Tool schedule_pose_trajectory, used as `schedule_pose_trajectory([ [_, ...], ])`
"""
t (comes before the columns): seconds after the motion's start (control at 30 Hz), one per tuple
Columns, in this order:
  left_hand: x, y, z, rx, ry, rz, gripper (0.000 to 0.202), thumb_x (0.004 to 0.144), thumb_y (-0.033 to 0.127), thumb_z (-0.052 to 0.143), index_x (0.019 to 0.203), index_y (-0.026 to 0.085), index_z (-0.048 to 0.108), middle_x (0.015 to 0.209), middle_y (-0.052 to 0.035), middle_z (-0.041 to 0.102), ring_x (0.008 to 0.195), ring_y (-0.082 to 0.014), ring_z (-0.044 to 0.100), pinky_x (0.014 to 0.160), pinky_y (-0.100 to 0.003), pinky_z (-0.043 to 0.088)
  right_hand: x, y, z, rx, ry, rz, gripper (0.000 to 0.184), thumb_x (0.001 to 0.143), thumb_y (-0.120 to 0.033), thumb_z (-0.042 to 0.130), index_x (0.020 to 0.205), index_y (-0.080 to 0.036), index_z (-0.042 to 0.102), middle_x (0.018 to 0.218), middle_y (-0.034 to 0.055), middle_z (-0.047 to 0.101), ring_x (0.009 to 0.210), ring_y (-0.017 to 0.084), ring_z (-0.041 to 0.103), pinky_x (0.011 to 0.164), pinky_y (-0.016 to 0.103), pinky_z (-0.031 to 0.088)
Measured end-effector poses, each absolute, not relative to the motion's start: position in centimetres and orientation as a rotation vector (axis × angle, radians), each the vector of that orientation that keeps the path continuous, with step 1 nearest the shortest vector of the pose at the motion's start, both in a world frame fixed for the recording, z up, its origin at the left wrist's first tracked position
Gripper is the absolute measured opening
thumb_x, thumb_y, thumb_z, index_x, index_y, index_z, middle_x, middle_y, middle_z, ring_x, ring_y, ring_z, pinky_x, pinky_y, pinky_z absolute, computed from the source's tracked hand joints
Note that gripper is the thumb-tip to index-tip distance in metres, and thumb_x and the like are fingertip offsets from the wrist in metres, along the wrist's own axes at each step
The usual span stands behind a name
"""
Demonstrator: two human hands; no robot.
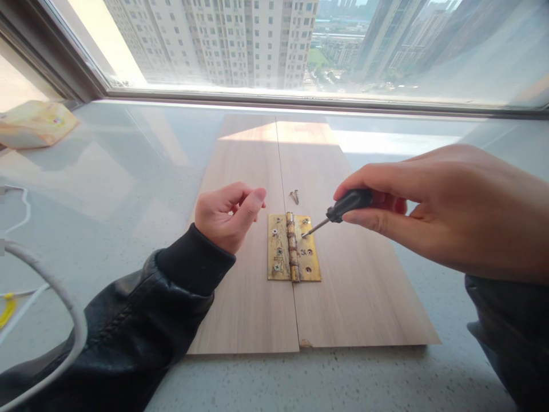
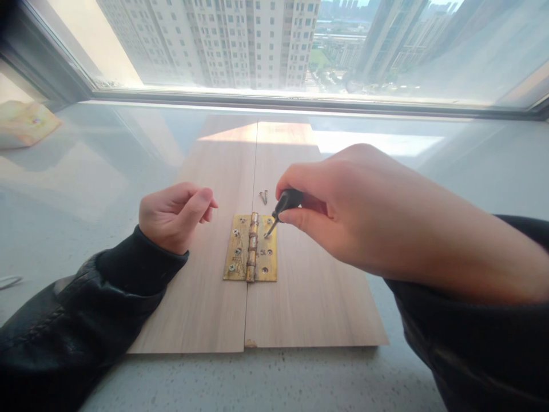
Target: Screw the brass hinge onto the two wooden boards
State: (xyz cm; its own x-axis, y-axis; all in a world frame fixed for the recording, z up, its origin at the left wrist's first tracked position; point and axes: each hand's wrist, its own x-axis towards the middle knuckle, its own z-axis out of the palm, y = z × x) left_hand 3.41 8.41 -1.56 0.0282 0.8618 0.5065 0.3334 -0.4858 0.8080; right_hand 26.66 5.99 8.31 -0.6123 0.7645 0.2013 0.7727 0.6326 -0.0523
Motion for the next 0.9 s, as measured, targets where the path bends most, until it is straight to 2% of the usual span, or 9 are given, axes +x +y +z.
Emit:
schedule_pose_trajectory([
  [0.3, 3.1, 8.9, -2.0, 1.870, 1.178, 1.484, 0.031, 0.085, 0.034, 0.060, 0.060, 0.017, 0.064, 0.047, 0.0034, 0.054, 0.044, -0.0063, 0.045, 0.044, -0.022, 0.037, 26.5, 6.3, 7.7, -1.385, -2.603, -0.059, 0.029, 0.088, -0.046, 0.050, 0.085, -0.023, 0.067, 0.058, -0.0005, 0.061, 0.051, 0.015, 0.052, 0.050, 0.029, 0.031],
  [0.47, 3.2, 8.9, -2.0, 1.874, 1.192, 1.490, 0.030, 0.085, 0.033, 0.060, 0.059, 0.018, 0.063, 0.046, 0.0038, 0.053, 0.044, -0.0068, 0.045, 0.043, -0.022, 0.036, 26.8, 6.3, 6.9, -1.355, -2.571, -0.201, 0.040, 0.089, -0.053, 0.047, 0.075, -0.020, 0.063, 0.043, -0.0025, 0.044, 0.041, 0.013, 0.037, 0.047, 0.028, 0.023],
  [0.6, 3.3, 8.6, -1.8, 1.856, 1.228, 1.468, 0.030, 0.085, 0.032, 0.061, 0.060, 0.018, 0.063, 0.047, 0.0038, 0.054, 0.045, -0.0069, 0.046, 0.045, -0.022, 0.037, 26.6, 5.9, 6.4, -1.485, -2.515, -0.290, 0.046, 0.089, -0.053, 0.045, 0.056, -0.022, 0.049, 0.041, -0.0031, 0.032, 0.040, 0.010, 0.027, 0.048, 0.029, 0.021],
  [0.67, 3.4, 8.6, -1.8, 1.862, 1.220, 1.472, 0.030, 0.085, 0.032, 0.061, 0.060, 0.017, 0.064, 0.047, 0.0039, 0.054, 0.045, -0.0064, 0.045, 0.045, -0.022, 0.036, 26.4, 5.6, 6.2, -1.584, -2.509, -0.330, 0.049, 0.089, -0.055, 0.042, 0.053, -0.023, 0.045, 0.040, -0.0027, 0.028, 0.040, 0.011, 0.025, 0.047, 0.030, 0.019],
  [0.73, 3.4, 8.6, -1.8, 1.862, 1.217, 1.484, 0.030, 0.085, 0.032, 0.061, 0.059, 0.017, 0.064, 0.046, 0.0041, 0.053, 0.044, -0.0060, 0.044, 0.045, -0.022, 0.036, 26.3, 5.3, 6.0, -1.651, -2.510, -0.339, 0.047, 0.090, -0.057, 0.038, 0.060, -0.023, 0.052, 0.042, -0.0011, 0.036, 0.040, 0.013, 0.030, 0.046, 0.030, 0.021],
  [0.8, 3.5, 8.6, -1.8, 1.847, 1.219, 1.496, 0.030, 0.085, 0.031, 0.061, 0.059, 0.017, 0.064, 0.046, 0.0043, 0.053, 0.044, -0.0058, 0.044, 0.045, -0.022, 0.036, 26.4, 5.0, 6.0, -1.633, -2.533, -0.295, 0.041, 0.091, -0.057, 0.038, 0.082, -0.023, 0.060, 0.053, 0.0011, 0.052, 0.043, 0.016, 0.041, 0.045, 0.030, 0.026],
  [0.9, 3.5, 8.5, -1.8, 1.824, 1.217, 1.500, 0.029, 0.084, 0.031, 0.062, 0.059, 0.017, 0.064, 0.046, 0.0044, 0.053, 0.044, -0.0058, 0.044, 0.045, -0.022, 0.036, 26.8, 4.8, 6.1, -1.435, -2.586, -0.168, 0.031, 0.092, -0.046, 0.043, 0.110, -0.024, 0.054, 0.081, 0.0036, 0.066, 0.055, 0.017, 0.055, 0.050, 0.031, 0.037],
])
